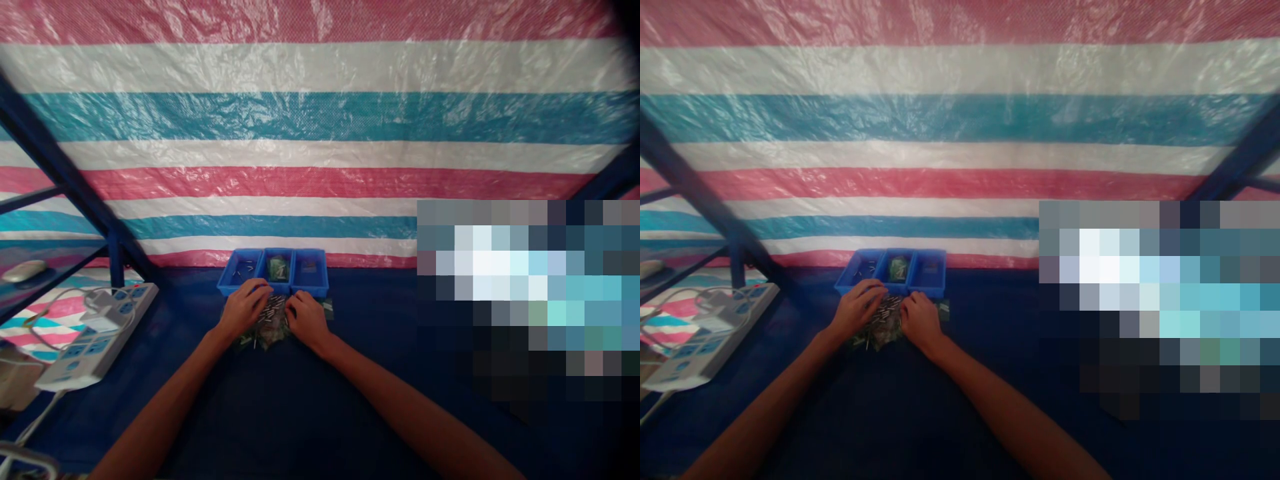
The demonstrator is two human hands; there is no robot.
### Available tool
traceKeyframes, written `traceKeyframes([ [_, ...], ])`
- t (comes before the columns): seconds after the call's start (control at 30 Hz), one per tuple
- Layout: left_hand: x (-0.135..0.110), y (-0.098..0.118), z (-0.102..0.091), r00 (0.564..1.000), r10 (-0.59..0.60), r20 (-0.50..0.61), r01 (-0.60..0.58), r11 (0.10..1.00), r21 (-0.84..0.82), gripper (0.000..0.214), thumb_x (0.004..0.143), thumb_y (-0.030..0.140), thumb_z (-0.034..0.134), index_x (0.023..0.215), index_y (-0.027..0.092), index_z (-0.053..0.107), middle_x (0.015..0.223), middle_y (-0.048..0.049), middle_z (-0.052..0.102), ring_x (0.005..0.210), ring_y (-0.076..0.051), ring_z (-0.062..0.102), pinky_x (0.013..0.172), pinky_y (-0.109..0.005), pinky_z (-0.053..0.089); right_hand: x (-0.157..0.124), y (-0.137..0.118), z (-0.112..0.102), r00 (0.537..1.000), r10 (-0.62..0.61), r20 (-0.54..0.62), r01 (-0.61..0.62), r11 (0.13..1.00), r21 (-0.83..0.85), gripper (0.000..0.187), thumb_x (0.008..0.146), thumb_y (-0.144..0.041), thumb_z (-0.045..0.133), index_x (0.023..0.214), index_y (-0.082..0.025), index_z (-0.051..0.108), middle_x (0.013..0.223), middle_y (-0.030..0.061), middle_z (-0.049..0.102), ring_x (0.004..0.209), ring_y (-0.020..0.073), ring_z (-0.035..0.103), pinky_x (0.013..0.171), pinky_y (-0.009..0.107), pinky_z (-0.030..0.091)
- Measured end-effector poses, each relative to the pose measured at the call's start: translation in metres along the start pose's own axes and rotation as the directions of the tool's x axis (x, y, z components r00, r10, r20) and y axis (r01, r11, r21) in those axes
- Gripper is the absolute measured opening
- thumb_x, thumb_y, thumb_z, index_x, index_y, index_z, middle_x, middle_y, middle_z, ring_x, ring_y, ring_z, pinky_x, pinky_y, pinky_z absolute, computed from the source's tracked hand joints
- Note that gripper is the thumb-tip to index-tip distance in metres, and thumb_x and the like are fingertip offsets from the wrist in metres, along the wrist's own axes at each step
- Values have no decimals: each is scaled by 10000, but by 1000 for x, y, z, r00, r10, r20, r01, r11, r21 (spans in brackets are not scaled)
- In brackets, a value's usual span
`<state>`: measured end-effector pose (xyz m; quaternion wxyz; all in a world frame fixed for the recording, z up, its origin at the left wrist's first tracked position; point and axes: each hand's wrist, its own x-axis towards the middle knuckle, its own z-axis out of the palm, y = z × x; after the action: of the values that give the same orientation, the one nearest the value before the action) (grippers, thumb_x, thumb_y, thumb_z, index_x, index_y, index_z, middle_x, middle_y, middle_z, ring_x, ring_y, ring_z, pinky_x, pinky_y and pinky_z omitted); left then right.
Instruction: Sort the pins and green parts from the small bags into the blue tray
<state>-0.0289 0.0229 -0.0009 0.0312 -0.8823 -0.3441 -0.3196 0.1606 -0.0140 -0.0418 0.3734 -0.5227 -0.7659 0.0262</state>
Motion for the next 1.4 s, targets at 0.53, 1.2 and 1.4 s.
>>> traceKeyframes([
  [0.53,2,8,0,997,71,45,-68,996,-58,218,925,255,467,1051,180,629,976,-66,679,923,-171,629,868,-298,492,1,3,0,996,39,-75,-26,984,178,129,892,-127,476,841,-184,580,831,47,627,813,196,537,777,307,399],
  [1.2,-1,8,4,994,-109,31,112,986,-126,231,928,311,451,920,183,643,867,-42,683,825,-160,631,787,-260,466,1,2,-3,988,59,-141,-2,926,377,107,892,-219,504,888,-183,604,814,40,620,776,178,559,726,279,425],
  [1.4,4,27,-2,947,-315,55,318,908,-273,296,928,339,433,770,170,618,704,-1,645,665,-133,598,641,-222,432,0,0,-6,987,66,-149,1,912,410,142,907,-251,486,878,-181,606,796,36,616,744,167,558,702,267,426],
])
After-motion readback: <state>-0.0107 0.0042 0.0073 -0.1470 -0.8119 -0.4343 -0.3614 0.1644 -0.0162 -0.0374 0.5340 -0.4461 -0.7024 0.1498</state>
